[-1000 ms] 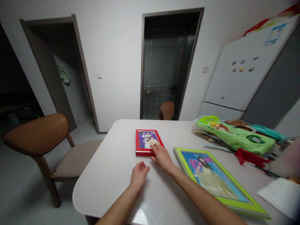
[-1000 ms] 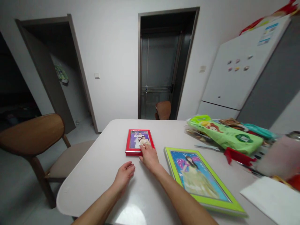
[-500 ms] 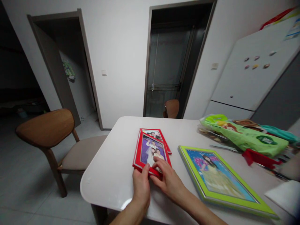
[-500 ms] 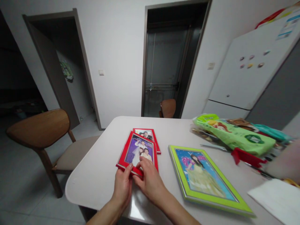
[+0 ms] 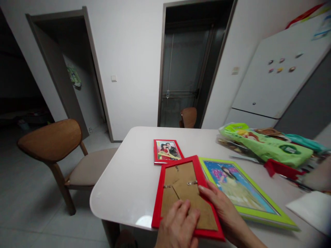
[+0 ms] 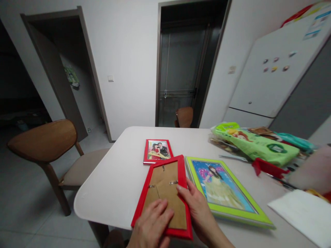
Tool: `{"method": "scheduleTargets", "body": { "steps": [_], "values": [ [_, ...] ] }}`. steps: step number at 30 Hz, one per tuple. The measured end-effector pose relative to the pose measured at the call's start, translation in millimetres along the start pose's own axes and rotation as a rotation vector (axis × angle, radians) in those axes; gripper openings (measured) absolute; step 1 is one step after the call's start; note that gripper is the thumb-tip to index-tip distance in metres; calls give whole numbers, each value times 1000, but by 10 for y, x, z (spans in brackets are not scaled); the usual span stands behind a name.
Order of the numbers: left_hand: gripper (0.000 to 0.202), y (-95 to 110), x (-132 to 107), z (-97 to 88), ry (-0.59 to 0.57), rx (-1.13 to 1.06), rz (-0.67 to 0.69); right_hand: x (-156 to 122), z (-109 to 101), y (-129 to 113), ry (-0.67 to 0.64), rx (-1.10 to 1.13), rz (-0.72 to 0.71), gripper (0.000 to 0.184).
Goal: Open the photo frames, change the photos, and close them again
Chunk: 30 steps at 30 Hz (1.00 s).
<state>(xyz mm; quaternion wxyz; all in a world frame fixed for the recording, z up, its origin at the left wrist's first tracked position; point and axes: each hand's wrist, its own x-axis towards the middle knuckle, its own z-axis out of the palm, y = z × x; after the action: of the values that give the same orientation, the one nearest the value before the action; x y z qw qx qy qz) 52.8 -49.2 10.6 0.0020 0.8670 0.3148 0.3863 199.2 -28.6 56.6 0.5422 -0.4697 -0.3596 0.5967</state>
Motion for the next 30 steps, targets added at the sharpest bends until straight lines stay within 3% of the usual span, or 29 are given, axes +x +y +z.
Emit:
{"method": "scheduleTargets", "body": {
  "steps": [4,9,12,15,18,21,24,26,30],
  "values": [
    [23,-16,-99,172,114,272,48,147,-158,193,-85,-310,0,52],
    [28,-36,-131,343,271,349,54,338,-334,425,54,-936,-207,45],
    [28,-49,-153,404,275,348,50,376,-365,474,107,-1231,-315,42],
    [21,-68,-201,447,243,331,53,387,-342,467,117,-1380,-360,41],
    [13,-117,-241,409,118,273,46,414,-300,434,83,-1420,-393,38],
    [45,-213,-243,235,-180,145,-20,457,-263,405,59,-1458,-414,33],
    [66,-331,-224,17,-434,55,-213,504,-229,391,43,-1468,-413,28],
    [61,-392,-215,-82,-492,-3,-308,536,-212,390,52,-1468,-414,26],
    [48,-447,-222,-148,-478,-109,-348,568,-225,408,61,-1490,-416,25]
  ]
}}
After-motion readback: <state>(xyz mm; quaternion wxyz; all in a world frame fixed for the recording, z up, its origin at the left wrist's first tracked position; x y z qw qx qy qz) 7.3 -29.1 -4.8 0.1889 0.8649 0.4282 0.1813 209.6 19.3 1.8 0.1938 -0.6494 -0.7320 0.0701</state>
